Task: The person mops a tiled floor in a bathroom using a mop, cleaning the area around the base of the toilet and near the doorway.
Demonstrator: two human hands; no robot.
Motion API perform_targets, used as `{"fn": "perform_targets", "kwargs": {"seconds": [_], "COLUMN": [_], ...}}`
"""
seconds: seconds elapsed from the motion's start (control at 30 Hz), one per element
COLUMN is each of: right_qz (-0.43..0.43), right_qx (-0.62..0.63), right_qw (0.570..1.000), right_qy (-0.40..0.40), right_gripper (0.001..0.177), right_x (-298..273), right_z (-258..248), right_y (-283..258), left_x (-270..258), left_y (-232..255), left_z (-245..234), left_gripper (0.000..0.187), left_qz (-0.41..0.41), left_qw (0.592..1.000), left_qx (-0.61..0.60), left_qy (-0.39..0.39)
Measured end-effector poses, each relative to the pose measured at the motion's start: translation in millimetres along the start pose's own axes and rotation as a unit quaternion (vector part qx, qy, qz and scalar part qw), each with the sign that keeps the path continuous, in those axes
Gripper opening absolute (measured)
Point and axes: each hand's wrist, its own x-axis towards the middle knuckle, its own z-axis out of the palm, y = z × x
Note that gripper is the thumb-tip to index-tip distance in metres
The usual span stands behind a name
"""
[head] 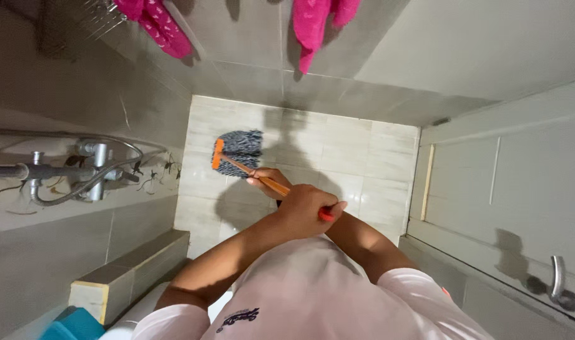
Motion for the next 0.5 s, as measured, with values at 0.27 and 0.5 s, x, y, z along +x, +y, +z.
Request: {"fn": "perform_targets", "kwargs": {"seconds": [0.27, 0.5], "right_qz": [-0.028, 0.067], "right_qx": [-0.037, -0.212], "right_qw": [0.999, 0.973], "right_qy": [-0.004, -0.070], "right_gripper": [0.027, 0.037], "right_x": [-33, -76], "right_z": [-46, -110], "right_y": [-35, -89], "left_x": [6, 2], "left_y": [23, 63], "left_z": [29, 39], "left_gripper": [0.054, 0.047], "left_qz": [0.078, 0.124], "left_qw": [0.995, 0.981], "left_qx": [-0.059, -0.146], "left_qy": [-0.034, -0.006]}}
